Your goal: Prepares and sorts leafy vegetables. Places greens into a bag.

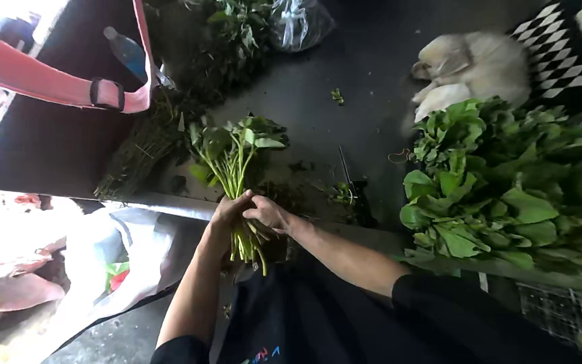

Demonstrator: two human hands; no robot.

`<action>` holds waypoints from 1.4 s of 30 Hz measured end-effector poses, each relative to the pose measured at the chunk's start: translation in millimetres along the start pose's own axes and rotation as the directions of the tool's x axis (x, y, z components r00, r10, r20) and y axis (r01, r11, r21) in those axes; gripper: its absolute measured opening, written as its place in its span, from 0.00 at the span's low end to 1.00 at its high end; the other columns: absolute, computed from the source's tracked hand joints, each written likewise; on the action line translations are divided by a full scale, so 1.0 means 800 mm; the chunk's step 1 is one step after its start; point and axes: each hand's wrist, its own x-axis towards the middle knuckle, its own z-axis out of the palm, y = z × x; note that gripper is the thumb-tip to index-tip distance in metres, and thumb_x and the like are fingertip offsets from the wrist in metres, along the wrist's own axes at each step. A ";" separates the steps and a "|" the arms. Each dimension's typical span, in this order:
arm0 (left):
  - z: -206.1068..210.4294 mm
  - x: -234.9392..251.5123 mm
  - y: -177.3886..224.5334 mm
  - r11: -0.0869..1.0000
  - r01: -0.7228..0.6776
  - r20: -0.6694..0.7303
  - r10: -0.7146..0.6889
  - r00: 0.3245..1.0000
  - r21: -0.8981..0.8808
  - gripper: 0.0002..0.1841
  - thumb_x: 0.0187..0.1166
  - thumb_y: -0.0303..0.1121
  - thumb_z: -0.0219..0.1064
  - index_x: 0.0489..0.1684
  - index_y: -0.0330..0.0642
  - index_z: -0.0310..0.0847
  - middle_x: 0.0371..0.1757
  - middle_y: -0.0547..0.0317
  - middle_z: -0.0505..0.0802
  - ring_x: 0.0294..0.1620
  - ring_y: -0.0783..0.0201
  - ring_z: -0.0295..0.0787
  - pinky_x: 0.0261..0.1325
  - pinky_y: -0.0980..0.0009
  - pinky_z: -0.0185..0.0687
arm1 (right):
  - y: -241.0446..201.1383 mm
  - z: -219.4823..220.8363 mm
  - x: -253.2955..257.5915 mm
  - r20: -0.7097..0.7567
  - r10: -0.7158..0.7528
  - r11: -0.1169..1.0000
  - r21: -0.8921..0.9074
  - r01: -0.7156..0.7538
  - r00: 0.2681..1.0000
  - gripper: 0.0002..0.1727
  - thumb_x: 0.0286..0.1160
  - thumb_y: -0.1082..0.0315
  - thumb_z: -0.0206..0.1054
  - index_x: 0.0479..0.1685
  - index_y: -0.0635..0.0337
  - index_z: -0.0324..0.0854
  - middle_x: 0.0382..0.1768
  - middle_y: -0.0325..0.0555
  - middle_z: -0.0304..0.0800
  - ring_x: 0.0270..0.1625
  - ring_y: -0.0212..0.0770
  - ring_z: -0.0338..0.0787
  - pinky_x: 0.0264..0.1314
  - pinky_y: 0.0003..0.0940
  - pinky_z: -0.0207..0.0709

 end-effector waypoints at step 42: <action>-0.384 -0.370 -0.097 0.729 0.490 -0.867 0.481 0.129 0.478 0.35 0.70 0.40 0.78 0.75 0.34 0.69 0.61 0.23 0.85 0.59 0.23 0.85 0.55 0.23 0.76 | 0.120 -0.239 -0.163 -0.830 0.012 0.698 -0.392 -0.599 0.558 0.41 0.73 0.60 0.77 0.81 0.76 0.65 0.77 0.80 0.69 0.82 0.72 0.70 0.84 0.67 0.60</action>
